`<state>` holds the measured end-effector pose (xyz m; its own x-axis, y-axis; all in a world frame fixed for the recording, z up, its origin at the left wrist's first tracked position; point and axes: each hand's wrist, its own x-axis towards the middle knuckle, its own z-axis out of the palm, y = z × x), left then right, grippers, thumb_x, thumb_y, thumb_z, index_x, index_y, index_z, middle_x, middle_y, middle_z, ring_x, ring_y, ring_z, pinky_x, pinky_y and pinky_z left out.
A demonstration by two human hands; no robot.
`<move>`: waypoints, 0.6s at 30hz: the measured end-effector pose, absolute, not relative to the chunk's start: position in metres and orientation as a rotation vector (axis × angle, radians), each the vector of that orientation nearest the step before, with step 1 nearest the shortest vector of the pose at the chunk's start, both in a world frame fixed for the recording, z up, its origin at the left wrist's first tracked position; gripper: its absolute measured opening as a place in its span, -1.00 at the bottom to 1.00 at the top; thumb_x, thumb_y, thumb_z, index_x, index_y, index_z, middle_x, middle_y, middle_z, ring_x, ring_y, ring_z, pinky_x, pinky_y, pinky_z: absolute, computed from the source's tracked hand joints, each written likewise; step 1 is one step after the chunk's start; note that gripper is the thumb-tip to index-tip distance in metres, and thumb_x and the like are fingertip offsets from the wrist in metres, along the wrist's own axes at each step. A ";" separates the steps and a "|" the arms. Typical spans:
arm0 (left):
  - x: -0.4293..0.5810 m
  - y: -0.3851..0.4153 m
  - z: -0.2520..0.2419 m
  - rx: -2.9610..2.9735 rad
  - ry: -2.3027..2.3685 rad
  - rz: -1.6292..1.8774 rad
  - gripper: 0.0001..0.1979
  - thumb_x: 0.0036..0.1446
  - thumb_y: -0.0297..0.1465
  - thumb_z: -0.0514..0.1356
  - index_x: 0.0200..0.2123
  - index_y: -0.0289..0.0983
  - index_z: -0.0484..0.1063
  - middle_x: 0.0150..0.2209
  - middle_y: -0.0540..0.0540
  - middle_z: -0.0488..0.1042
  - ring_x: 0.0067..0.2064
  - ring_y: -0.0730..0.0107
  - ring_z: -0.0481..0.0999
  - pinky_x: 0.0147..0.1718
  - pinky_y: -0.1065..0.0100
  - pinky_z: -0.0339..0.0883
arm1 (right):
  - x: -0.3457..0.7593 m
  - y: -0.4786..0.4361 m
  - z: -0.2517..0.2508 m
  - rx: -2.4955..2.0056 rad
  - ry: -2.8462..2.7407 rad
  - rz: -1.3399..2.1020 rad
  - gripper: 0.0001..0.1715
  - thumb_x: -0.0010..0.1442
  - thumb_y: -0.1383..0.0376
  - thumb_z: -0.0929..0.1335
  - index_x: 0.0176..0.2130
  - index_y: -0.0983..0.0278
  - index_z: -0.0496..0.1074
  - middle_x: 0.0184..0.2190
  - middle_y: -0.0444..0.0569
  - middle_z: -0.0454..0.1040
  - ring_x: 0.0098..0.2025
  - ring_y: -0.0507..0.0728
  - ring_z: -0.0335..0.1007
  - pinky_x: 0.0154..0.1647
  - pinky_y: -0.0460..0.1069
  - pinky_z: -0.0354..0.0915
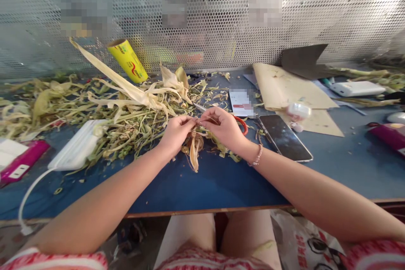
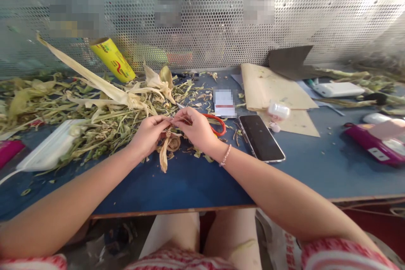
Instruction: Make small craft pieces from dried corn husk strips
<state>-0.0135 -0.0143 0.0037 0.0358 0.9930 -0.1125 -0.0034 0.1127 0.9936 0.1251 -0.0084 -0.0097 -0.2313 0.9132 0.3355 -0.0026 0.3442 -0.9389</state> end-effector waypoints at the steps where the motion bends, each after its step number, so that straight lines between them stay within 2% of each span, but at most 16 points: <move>1: -0.014 -0.014 0.003 1.147 1.228 1.109 -0.73 -0.21 -0.24 0.27 -0.53 -0.35 0.39 -0.59 0.03 0.31 -0.57 0.57 0.30 -0.54 0.45 0.21 | 0.125 -0.008 -0.010 -0.849 -1.526 1.096 -0.85 -0.02 0.32 0.34 -0.39 0.26 0.24 -0.42 -0.12 0.40 -0.34 -0.01 0.34 -0.28 -0.03 0.29; 8: -0.018 -0.011 -0.003 1.272 1.196 1.116 -0.71 -0.14 -0.21 0.23 -0.50 -0.35 0.40 -0.58 0.01 0.31 -0.55 0.57 0.26 -0.56 0.48 0.15 | 0.125 -0.007 -0.007 -0.834 -1.508 1.108 -0.85 -0.04 0.35 0.34 -0.41 0.26 0.24 -0.44 -0.14 0.36 -0.36 -0.03 0.31 -0.29 -0.05 0.28; 18: -0.020 -0.011 -0.004 1.447 1.241 1.120 -0.73 -0.09 -0.21 0.18 -0.46 -0.33 0.43 -0.51 -0.03 0.39 -0.47 0.50 0.32 -0.46 0.44 0.18 | 0.125 -0.007 -0.008 -0.848 -1.463 1.193 -0.80 -0.08 0.34 0.36 -0.40 0.26 0.25 -0.45 -0.14 0.37 -0.37 -0.03 0.33 -0.27 -0.03 0.31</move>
<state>-0.0197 -0.0113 -0.0037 0.0873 0.9930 0.0796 0.1806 -0.0944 0.9790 0.1246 -0.0071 -0.0085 -0.2302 0.9345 0.2717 -0.0777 0.2606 -0.9623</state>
